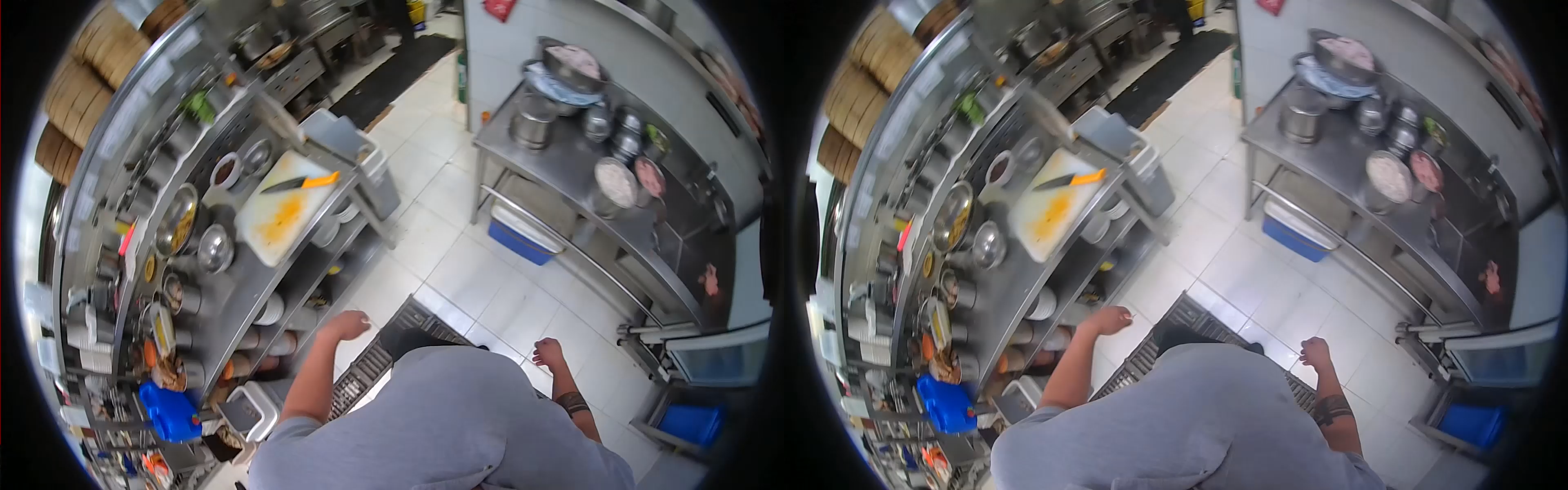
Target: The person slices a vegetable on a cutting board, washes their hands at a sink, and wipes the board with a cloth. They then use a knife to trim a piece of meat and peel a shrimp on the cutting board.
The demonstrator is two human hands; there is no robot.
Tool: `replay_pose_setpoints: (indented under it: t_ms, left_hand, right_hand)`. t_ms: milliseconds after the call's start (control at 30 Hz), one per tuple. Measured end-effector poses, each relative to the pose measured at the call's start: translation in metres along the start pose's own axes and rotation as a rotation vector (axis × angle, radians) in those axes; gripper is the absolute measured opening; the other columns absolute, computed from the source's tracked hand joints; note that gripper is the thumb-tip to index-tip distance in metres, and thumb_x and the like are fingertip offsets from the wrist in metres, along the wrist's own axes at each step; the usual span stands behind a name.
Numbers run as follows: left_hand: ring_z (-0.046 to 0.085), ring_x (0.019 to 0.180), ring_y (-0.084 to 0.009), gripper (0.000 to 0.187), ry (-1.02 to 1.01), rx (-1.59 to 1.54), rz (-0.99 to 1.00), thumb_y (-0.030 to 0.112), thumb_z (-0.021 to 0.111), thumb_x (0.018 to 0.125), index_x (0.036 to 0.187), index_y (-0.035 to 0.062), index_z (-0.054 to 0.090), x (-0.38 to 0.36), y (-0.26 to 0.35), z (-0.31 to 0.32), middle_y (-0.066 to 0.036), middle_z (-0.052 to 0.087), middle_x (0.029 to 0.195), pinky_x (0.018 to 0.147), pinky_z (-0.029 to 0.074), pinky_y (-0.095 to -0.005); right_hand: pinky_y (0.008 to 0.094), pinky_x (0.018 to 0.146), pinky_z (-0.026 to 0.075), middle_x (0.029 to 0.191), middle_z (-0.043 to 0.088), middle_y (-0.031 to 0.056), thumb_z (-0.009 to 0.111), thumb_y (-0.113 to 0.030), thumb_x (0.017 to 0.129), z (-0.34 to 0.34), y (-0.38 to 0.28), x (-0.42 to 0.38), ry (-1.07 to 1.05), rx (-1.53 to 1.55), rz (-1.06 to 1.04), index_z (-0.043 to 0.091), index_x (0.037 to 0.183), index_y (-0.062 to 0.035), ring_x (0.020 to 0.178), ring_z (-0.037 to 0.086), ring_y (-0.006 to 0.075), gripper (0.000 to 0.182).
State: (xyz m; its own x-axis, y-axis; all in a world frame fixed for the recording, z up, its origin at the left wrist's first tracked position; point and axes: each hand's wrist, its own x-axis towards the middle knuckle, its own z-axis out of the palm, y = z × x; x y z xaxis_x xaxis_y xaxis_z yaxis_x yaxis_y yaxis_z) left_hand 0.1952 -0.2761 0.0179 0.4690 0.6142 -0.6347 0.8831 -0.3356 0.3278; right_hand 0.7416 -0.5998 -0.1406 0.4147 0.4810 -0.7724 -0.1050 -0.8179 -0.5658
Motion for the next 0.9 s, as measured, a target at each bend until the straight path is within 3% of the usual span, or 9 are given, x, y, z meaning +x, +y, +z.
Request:
replay_pose_setpoints:
  t_ms: [167,367,400,500,533,633,667,833,900]
  left_hand:
    - [0.067,0.115,-0.0429,0.038,-0.067,0.040,0.237,0.035,0.060,0.097,0.117,0.0046,0.073,0.057,0.137,0.002,-0.022,0.073,0.120,0.098,0.053,-0.0489]
    - [0.066,0.115,-0.0437,0.043,-0.146,0.319,0.319,0.038,0.060,0.096,0.115,0.0020,0.073,0.133,0.236,-0.005,-0.024,0.072,0.120,0.098,0.053,-0.0506]
    - [0.065,0.121,-0.0418,0.046,-0.268,0.415,0.284,0.038,0.061,0.094,0.122,0.0025,0.072,0.151,0.263,-0.011,-0.023,0.071,0.127,0.103,0.052,-0.0487]
    - [0.059,0.133,-0.0380,0.054,-0.324,0.459,0.313,0.041,0.061,0.097,0.138,0.0054,0.065,0.210,0.326,-0.013,-0.021,0.065,0.140,0.112,0.048,-0.0452]
    - [0.064,0.125,-0.0377,0.047,-0.255,0.410,0.380,0.041,0.061,0.098,0.127,0.0056,0.070,0.238,0.344,-0.006,-0.019,0.070,0.131,0.106,0.050,-0.0457]
    - [0.068,0.116,-0.0364,0.041,-0.346,0.276,0.452,0.041,0.060,0.099,0.115,0.0062,0.074,0.289,0.461,-0.021,-0.016,0.074,0.121,0.099,0.053,-0.0463]
    - [0.070,0.108,-0.0358,0.035,-0.330,0.183,0.635,0.037,0.060,0.101,0.105,0.0065,0.075,0.308,0.491,-0.018,-0.014,0.076,0.111,0.093,0.054,-0.0459]
    - [0.071,0.109,-0.0327,0.027,-0.548,0.030,0.947,0.030,0.068,0.101,0.113,0.0066,0.074,0.310,0.712,-0.065,-0.012,0.076,0.112,0.095,0.054,-0.0410]
    - [0.068,0.114,-0.0324,0.030,-0.469,0.089,1.109,0.031,0.066,0.102,0.118,0.0071,0.072,0.313,0.777,-0.073,-0.011,0.073,0.120,0.098,0.054,-0.0414]
  right_hand:
    - [0.0365,0.056,0.062,0.090,0.074,0.0171,0.064,-0.022,0.097,-0.047,-0.003,-0.017,0.021,0.000,-0.029,0.067,0.110,0.0050,0.070,0.076,0.0255,0.030]
    - [0.0350,0.062,0.061,0.087,0.073,0.0123,0.065,-0.027,0.099,-0.112,-0.023,0.012,-0.066,-0.032,-0.145,0.070,0.102,0.0013,0.071,0.073,0.0215,0.029]
    - [0.0344,0.061,0.059,0.084,0.072,0.0111,0.065,-0.028,0.100,-0.130,-0.023,0.027,-0.069,-0.059,-0.192,0.070,0.102,0.0006,0.069,0.072,0.0205,0.029]
    - [0.0351,0.062,0.059,0.090,0.073,0.0104,0.065,-0.031,0.100,-0.197,-0.039,0.045,0.024,-0.035,-0.217,0.071,0.105,-0.0009,0.076,0.073,0.0193,0.031]
    - [0.0351,0.063,0.060,0.090,0.073,0.0111,0.064,-0.032,0.100,-0.224,-0.049,0.044,0.058,-0.049,-0.229,0.071,0.105,0.0001,0.077,0.073,0.0195,0.033]
    - [0.0351,0.065,0.061,0.090,0.074,0.0113,0.064,-0.031,0.100,-0.308,-0.074,0.028,0.043,0.094,-0.094,0.071,0.104,0.0021,0.078,0.074,0.0197,0.034]
    - [0.0351,0.065,0.061,0.090,0.074,0.0113,0.064,-0.031,0.100,-0.331,-0.073,0.025,0.065,0.107,-0.071,0.071,0.104,0.0021,0.078,0.074,0.0197,0.034]
    - [0.0342,0.067,0.061,0.091,0.074,0.0102,0.061,-0.022,0.102,-0.428,-0.083,0.011,0.240,0.284,-0.082,0.072,0.105,0.0019,0.081,0.074,0.0192,0.027]
    - [0.0342,0.068,0.061,0.092,0.074,0.0103,0.059,-0.017,0.103,-0.463,-0.091,0.022,0.276,0.362,-0.113,0.072,0.105,0.0022,0.082,0.074,0.0201,0.023]
